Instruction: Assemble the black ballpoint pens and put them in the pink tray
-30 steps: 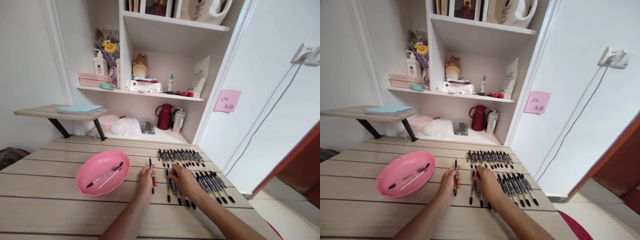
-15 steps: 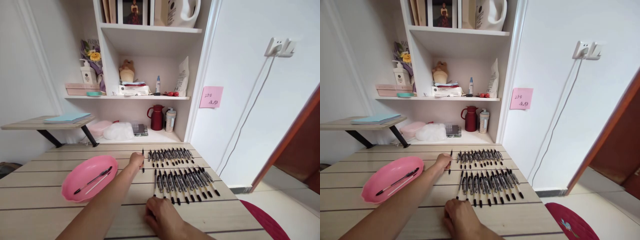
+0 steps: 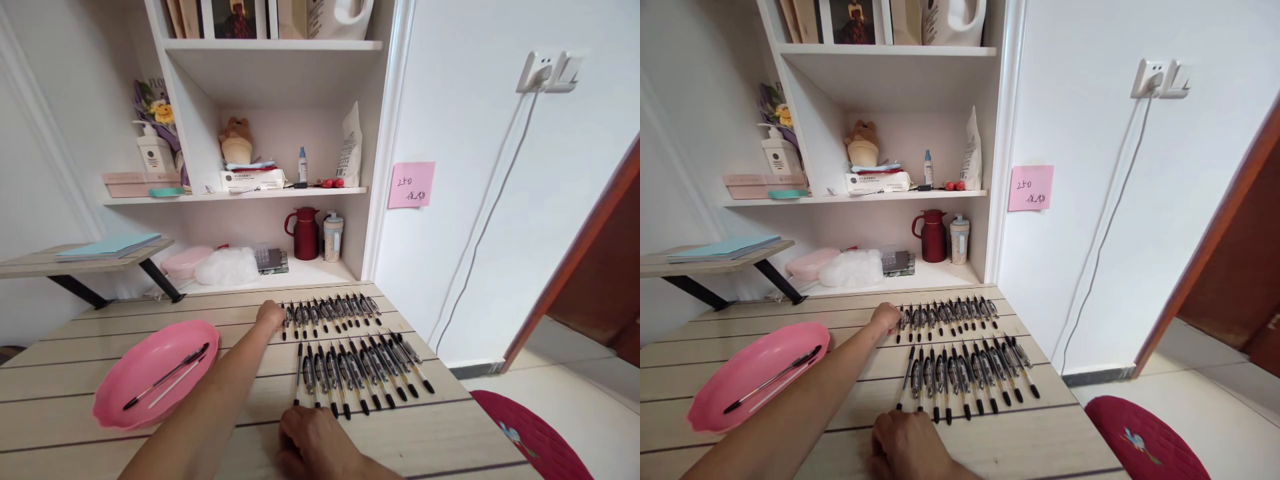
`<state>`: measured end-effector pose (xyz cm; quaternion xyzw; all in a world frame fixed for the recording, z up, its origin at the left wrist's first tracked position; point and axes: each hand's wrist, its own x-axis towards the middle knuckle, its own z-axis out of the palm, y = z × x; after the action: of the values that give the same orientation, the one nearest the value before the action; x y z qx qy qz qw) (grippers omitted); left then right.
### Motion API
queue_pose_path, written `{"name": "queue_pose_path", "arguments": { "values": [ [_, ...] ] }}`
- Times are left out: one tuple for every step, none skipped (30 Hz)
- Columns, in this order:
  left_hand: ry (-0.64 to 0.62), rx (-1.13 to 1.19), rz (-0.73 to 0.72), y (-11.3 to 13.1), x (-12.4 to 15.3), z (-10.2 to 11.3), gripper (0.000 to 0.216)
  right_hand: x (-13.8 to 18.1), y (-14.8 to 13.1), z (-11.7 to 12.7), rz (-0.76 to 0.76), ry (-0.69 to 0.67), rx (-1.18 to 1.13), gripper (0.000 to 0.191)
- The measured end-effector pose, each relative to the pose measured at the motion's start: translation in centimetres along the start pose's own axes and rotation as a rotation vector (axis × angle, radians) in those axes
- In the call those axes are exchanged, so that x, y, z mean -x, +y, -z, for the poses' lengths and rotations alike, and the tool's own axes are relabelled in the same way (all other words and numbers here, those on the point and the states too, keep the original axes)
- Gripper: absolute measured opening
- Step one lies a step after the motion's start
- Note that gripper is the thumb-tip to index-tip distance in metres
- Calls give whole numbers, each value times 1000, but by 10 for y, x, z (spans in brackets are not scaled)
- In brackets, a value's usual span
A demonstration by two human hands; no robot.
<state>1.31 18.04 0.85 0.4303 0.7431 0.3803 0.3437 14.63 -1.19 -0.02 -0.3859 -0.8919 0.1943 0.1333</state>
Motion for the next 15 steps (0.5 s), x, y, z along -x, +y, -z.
{"name": "queue_pose_path", "arguments": {
  "values": [
    [-13, -12, 17, 0, -1, -1, 33, 0, -1, 1, -8, -5, -7, 12],
    [-26, -31, 36, 0, -1, -1, 33, 0, -1, 2, -16, -7, -15, 12],
    [-37, -49, 52, 0, -1, -1, 33, 0, -1, 3, -20, -7, -23, 13],
    [-45, -61, 63, 1, -2, -2, 33, 0, -1, 3, -22, -4, -29, 13],
    [-52, -69, 70, 1, -2, -2, 33, 0, -1, 3, -20, 0, -33, 13],
    [-57, -75, 74, 2, -2, -2, 33, 0, 0, 3, -17, 4, -35, 13],
    [-62, -79, 75, 3, -2, -3, 33, 0, 0, 2, -14, 7, -35, 13],
    [-69, -85, 76, 4, -2, -3, 33, 0, 1, 2, -12, 11, -37, 13],
    [-76, -93, 76, 4, -2, -3, 33, 0, 2, 1, -12, 15, -41, 13],
    [-86, -103, 75, 5, -2, -2, 33, 0, 2, 1, -14, 16, -45, 13],
    [-96, -114, 73, 5, -2, -1, 33, 0, 2, 2, -15, 17, -50, 13],
    [-106, -126, 70, 6, -2, 0, 33, 0, 2, 3, -16, 20, -56, 13],
    [-116, -137, 64, 6, -1, 2, 33, 1, 2, 3, -15, 23, -61, 13],
    [-123, -148, 55, 7, -1, 5, 33, 1, 1, 4, -13, 28, -69, 13],
    [-128, -158, 43, 8, -1, 9, 33, 2, 0, 5, -12, 36, -78, 13]
  ]
}}
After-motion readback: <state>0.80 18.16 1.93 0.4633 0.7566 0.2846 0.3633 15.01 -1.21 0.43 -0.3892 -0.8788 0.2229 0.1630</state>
